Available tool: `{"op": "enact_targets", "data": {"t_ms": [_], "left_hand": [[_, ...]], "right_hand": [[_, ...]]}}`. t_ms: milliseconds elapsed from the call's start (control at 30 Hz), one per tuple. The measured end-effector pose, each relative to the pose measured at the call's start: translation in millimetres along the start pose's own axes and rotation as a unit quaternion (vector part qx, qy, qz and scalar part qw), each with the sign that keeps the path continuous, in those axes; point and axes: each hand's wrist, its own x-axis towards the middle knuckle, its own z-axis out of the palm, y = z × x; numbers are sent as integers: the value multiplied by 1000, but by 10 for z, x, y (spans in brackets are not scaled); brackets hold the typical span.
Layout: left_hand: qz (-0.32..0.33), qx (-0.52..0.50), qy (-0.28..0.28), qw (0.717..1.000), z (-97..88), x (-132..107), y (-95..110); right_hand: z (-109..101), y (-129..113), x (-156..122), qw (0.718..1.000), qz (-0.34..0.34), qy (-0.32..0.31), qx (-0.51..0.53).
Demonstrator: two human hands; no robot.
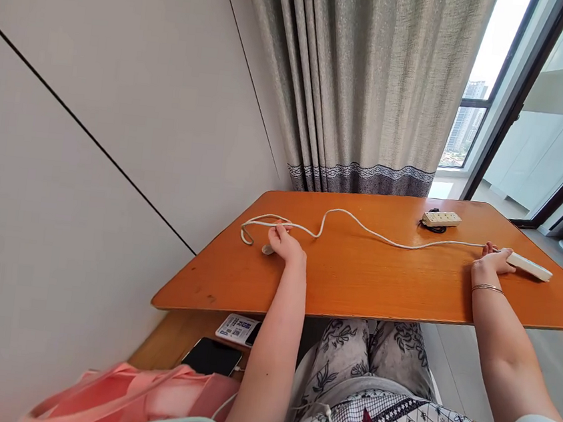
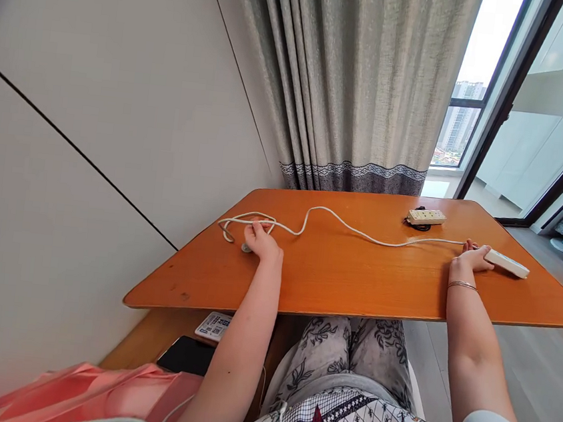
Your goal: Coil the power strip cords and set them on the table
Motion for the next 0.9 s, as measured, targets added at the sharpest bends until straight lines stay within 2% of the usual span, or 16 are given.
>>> {"op": "enact_targets", "data": {"t_ms": [100, 233, 400, 600, 667, 800, 900], "left_hand": [[-60, 15, 62, 996, -77, 146, -47], [-61, 28, 101, 993, -127, 215, -45], [-44, 35, 161, 985, -108, 169, 15], [129, 71, 79, 986, -76, -44, 153], [147, 78, 55, 985, -56, -148, 204], [148, 88, -52, 984, 12, -360, 273], [149, 89, -117, 978, 79, -513, 279]], "right_hand": [[-13, -16, 82, 998, -19, 53, 2], [-41, -31, 179, 999, 4, 26, -27], [-60, -36, 269, 998, 21, 11, -63], [-11, 41, 296, 997, -1, 20, -81], [-7, 96, 286, 996, -21, 27, -84], [-34, 221, 246, 991, -76, 30, -108], [-27, 313, 193, 983, -107, -39, -144]]}}
